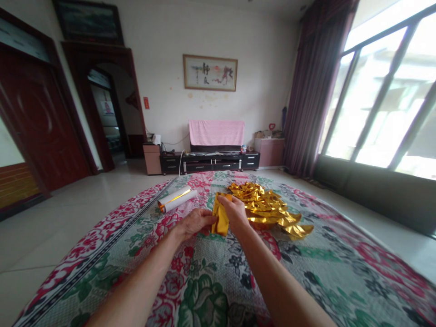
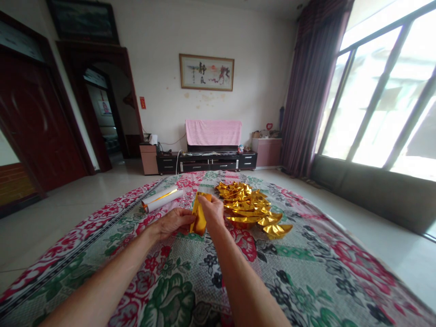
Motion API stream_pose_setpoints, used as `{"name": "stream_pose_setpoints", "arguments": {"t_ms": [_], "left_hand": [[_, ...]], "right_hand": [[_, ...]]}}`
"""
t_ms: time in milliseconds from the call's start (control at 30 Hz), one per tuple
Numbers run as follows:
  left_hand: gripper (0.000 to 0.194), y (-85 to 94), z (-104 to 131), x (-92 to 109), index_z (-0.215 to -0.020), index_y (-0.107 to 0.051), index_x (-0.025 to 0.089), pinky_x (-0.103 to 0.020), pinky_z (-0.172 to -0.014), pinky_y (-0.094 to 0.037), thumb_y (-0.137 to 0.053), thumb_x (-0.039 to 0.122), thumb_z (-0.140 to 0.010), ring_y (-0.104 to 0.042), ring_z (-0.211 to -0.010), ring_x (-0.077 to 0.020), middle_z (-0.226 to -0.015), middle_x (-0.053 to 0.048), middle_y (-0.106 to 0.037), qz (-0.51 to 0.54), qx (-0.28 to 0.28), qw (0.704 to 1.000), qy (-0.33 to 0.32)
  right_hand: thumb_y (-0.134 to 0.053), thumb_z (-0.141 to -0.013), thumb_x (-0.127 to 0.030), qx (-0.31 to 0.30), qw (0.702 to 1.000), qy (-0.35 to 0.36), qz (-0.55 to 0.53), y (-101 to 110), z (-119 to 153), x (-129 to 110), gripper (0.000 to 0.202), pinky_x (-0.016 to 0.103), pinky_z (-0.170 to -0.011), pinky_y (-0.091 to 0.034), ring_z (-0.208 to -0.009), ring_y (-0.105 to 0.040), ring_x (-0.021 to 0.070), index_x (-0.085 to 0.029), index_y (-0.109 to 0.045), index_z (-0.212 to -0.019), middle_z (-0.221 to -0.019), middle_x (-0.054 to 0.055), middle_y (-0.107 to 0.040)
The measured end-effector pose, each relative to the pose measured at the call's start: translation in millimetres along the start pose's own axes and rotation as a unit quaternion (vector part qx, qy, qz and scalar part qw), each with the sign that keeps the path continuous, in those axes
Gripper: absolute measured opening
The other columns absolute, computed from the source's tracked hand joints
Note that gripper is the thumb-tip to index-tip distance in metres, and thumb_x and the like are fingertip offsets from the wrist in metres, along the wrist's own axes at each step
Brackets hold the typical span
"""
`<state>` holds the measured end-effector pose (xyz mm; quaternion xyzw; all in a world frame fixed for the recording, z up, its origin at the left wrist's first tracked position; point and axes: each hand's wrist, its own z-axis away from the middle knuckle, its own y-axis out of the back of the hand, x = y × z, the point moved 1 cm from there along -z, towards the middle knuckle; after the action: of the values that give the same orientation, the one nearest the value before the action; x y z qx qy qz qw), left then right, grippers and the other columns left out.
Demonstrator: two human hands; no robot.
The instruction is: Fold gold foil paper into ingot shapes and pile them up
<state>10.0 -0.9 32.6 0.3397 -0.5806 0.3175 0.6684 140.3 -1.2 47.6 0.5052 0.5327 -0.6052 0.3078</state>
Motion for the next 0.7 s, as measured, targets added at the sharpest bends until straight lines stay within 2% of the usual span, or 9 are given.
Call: {"name": "stream_pose_setpoints", "arguments": {"t_ms": [467, 700], "left_hand": [[0.040, -2.0, -1.0, -0.1, -0.071, -0.059, 0.013, -0.022, -0.052, -0.037, -0.066, 0.051, -0.058, -0.047, -0.052, -0.0087, -0.060, 0.001, -0.055, -0.034, 0.026, 0.999, -0.003], [0.041, 1.5, -2.6, -3.9, -0.074, -0.060, 0.013, -0.023, -0.054, -0.037, -0.066, 0.051, -0.058, -0.050, -0.055, -0.0105, -0.066, -0.001, -0.059, -0.025, -0.001, 1.000, -0.007]], "right_hand": [[-0.067, -0.054, -0.031, 0.001, 1.000, 0.000, -0.007, 0.7, 1.0, -2.2, 0.022, 0.020, -0.040, -0.036, -0.039, -0.045, 0.0090, -0.017, -0.052, -0.059, -0.044, -0.005, -0.051], [-0.066, -0.054, -0.033, 0.009, 1.000, 0.004, -0.001, 1.9, 0.0, -0.3, 0.021, 0.020, -0.039, -0.035, -0.039, -0.045, 0.0088, -0.017, -0.052, -0.057, -0.044, -0.005, -0.051]]}}
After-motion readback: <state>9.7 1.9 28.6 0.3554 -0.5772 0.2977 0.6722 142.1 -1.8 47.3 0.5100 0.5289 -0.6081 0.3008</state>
